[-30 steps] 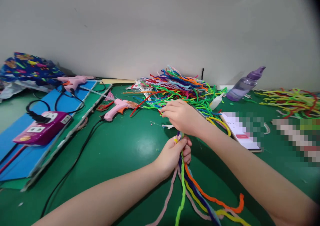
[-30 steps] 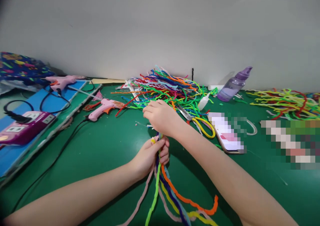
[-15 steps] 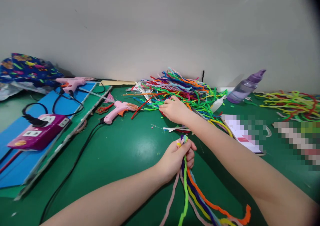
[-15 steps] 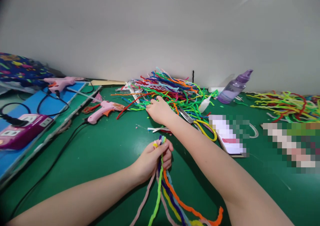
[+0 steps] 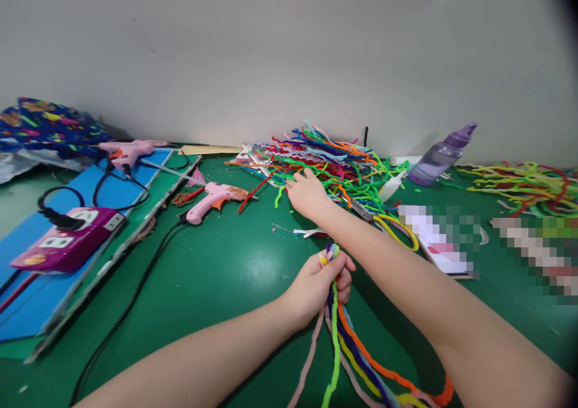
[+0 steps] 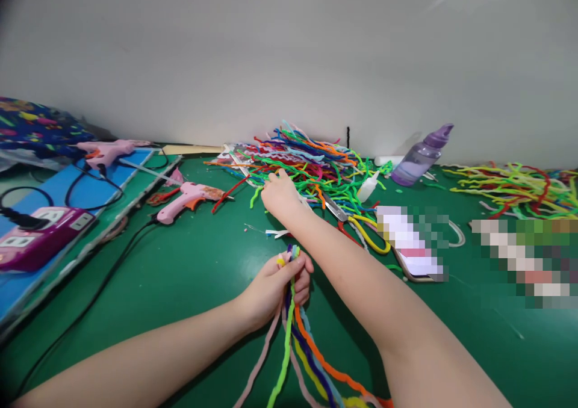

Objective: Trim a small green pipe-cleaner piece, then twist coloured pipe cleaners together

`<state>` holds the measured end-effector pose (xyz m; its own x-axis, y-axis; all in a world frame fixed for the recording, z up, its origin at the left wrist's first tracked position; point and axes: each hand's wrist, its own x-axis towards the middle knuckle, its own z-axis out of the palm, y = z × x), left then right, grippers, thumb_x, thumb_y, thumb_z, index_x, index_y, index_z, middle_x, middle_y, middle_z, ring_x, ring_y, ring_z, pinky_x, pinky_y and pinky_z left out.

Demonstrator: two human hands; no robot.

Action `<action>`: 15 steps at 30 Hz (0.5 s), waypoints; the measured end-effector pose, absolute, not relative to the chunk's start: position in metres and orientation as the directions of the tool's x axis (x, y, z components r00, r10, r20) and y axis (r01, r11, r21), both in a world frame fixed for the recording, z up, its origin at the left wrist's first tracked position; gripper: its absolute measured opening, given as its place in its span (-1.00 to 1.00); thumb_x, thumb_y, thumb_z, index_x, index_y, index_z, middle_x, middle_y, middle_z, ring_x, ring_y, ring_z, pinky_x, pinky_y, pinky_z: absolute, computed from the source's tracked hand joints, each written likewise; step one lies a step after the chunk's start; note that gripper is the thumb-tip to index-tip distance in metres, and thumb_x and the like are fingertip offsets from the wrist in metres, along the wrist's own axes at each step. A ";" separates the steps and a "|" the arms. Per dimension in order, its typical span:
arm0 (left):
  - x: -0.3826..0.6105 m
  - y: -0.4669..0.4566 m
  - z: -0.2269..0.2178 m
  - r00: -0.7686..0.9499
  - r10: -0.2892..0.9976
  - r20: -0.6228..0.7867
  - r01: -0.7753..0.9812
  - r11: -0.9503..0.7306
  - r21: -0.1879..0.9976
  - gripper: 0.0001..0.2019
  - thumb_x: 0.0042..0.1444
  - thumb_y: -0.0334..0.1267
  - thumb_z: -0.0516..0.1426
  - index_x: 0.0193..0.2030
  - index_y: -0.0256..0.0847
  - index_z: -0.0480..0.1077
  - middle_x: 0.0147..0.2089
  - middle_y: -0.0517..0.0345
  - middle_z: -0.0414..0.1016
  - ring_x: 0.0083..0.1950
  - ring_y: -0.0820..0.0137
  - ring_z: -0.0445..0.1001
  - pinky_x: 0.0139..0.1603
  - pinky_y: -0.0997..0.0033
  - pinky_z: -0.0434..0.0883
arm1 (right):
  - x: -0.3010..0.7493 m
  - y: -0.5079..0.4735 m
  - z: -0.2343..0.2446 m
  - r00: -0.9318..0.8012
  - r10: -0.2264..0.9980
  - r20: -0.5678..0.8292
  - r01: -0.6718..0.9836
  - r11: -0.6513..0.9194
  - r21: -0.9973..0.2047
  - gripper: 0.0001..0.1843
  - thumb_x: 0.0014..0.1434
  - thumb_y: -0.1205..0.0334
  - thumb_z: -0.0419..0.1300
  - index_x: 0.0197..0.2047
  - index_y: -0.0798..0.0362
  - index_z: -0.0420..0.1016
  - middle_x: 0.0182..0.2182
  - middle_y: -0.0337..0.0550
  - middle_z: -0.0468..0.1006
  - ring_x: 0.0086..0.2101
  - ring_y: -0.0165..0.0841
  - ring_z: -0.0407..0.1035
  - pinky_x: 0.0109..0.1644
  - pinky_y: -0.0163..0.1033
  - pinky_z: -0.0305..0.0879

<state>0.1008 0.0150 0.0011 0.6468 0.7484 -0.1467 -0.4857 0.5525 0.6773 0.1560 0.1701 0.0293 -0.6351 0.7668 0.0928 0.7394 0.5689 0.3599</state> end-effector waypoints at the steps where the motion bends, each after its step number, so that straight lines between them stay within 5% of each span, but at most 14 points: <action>1: 0.101 0.015 0.001 0.647 0.748 -0.147 -0.485 0.553 0.678 -0.76 0.09 -0.11 0.11 -0.37 -0.25 0.25 -0.63 0.36 0.13 -0.64 0.59 0.16 -0.54 0.50 0.14 | 0.155 0.172 0.029 -0.626 0.774 0.096 0.747 0.560 0.359 -0.70 0.20 0.44 -0.01 -0.21 0.15 0.55 -0.14 0.02 0.55 -0.06 -0.16 0.26 0.09 0.04 -0.01; 15: 0.101 0.015 0.000 0.654 0.746 -0.127 -0.477 0.536 0.696 -0.77 0.13 -0.12 0.08 -0.37 -0.26 0.25 -0.63 0.36 0.14 -0.64 0.58 0.17 -0.54 0.51 0.15 | 0.175 0.160 0.040 -0.683 0.703 0.199 0.728 0.636 0.255 -0.70 0.17 0.45 0.02 -0.16 0.05 0.52 -0.19 -0.12 0.59 -0.09 -0.23 0.32 0.20 0.14 -0.21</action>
